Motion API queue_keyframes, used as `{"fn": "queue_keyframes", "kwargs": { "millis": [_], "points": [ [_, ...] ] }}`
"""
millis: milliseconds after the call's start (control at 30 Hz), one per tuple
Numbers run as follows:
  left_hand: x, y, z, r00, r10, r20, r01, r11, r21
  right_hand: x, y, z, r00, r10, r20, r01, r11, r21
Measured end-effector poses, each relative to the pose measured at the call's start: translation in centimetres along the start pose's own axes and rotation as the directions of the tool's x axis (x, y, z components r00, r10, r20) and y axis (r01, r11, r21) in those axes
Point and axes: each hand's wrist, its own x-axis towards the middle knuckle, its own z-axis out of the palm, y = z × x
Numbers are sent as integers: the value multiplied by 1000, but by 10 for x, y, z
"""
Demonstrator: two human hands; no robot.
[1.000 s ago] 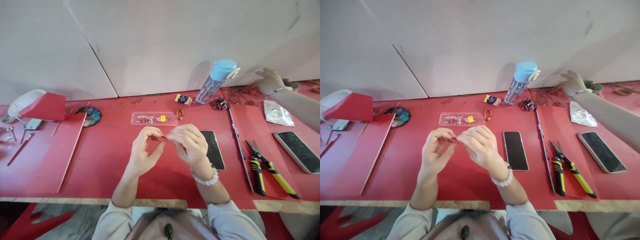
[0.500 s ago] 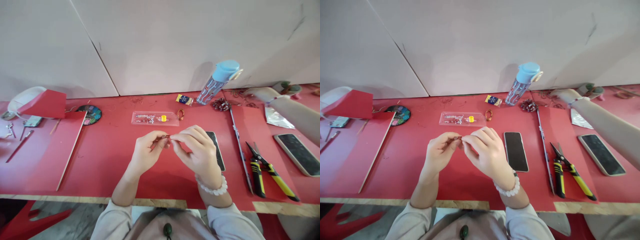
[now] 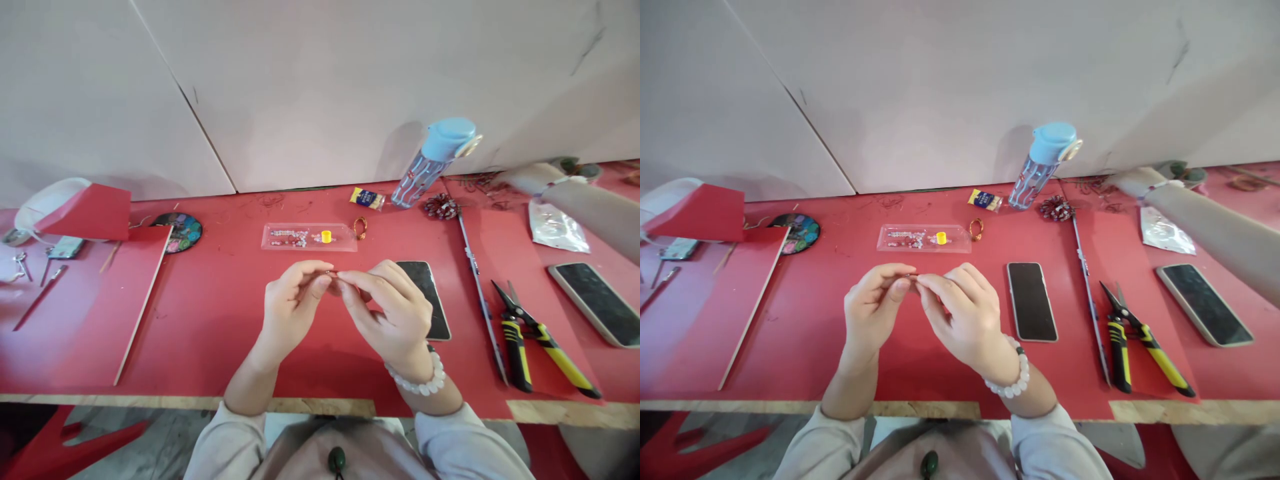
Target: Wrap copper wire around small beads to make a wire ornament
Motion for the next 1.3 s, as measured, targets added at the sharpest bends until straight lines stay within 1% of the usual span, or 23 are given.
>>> {"fn": "queue_keyframes", "kwargs": {
  "millis": [133, 300, 500, 567, 633, 667, 700, 733, 767, 833, 900, 933, 967, 1000, 1033, 1067, 1100, 1133, 1167, 1200, 1233, 1267, 1300],
  "points": [
    [1, 2, 1, 998, 55, 3, -55, 991, 121, -1, 0, 2, 1000, 4, 19, -3, 1000, -15],
    [0, 4, 4, 985, 161, -54, -145, 964, 224, -3, -2, -1, 999, 25, 43, -23, 999, -37],
    [-3, 3, 7, 964, 251, -92, -219, 939, 264, -5, -8, 2, 999, 37, 37, -36, 999, -37],
    [-3, 2, 7, 966, 244, -86, -215, 943, 254, -4, -9, 3, 994, 99, 45, -101, 994, 41],
    [-3, 1, 6, 972, 226, -64, -205, 949, 241, -1, -7, 2, 965, 236, 113, -254, 947, 197],
    [-3, 0, 5, 975, 219, -47, -202, 950, 238, 1, -5, 1, 929, 321, 183, -363, 883, 296],
    [-2, 0, 4, 976, 214, -31, -201, 950, 240, 3, -1, 0, 874, 400, 277, -483, 783, 393],
    [-2, 0, 3, 977, 213, -16, -203, 947, 247, 4, 3, -1, 802, 454, 389, -597, 645, 477],
    [-2, 0, 2, 976, 217, -3, -209, 944, 255, 5, 9, 0, 732, 467, 495, -681, 484, 550],
    [-1, 0, -1, 973, 229, 17, -226, 940, 256, 5, 20, 5, 629, 389, 673, -769, 183, 612],
    [-1, 0, -4, 970, 240, 28, -240, 946, 216, 5, 29, 13, 530, 218, 820, -829, -71, 555],
    [-1, 1, -5, 971, 237, 31, -238, 953, 185, 4, 31, 18, 502, 124, 856, -843, -150, 516],
    [-1, 1, -6, 973, 227, 31, -229, 961, 153, 4, 32, 21, 494, 65, 867, -847, -190, 497],
    [-1, 0, -7, 977, 211, 30, -213, 969, 124, 3, 32, 24, 508, 44, 860, -841, -192, 506],
    [-1, 0, -8, 981, 190, 29, -192, 976, 105, 3, 31, 25, 544, 72, 836, -823, -146, 549],
    [-2, 0, -9, 986, 165, 27, -167, 981, 98, 3, 29, 24, 602, 140, 786, -789, -45, 612],
    [-2, 0, -10, 990, 141, 26, -143, 984, 103, 3, 27, 21, 676, 231, 699, -733, 115, 671],
    [-2, 1, -10, 992, 119, 27, -122, 985, 122, 3, 24, 18, 761, 315, 566, -647, 326, 689],
    [-2, 1, -10, 994, 101, 28, -104, 983, 149, 3, 22, 14, 845, 354, 401, -535, 552, 640],
    [-2, 1, -10, 996, 89, 27, -92, 979, 183, 3, 20, 10, 914, 335, 230, -407, 746, 528],
    [-2, 1, -9, 996, 82, 28, -86, 972, 217, 3, 19, 7, 960, 262, 103, -281, 871, 402],
    [-2, 2, -9, 996, 82, 28, -86, 965, 248, 2, 18, 5, 985, 171, 26, -171, 942, 287],
    [-2, 2, -9, 996, 85, 27, -89, 957, 275, 2, 17, 3, 996, 85, -3, -82, 975, 205]
  ]
}}
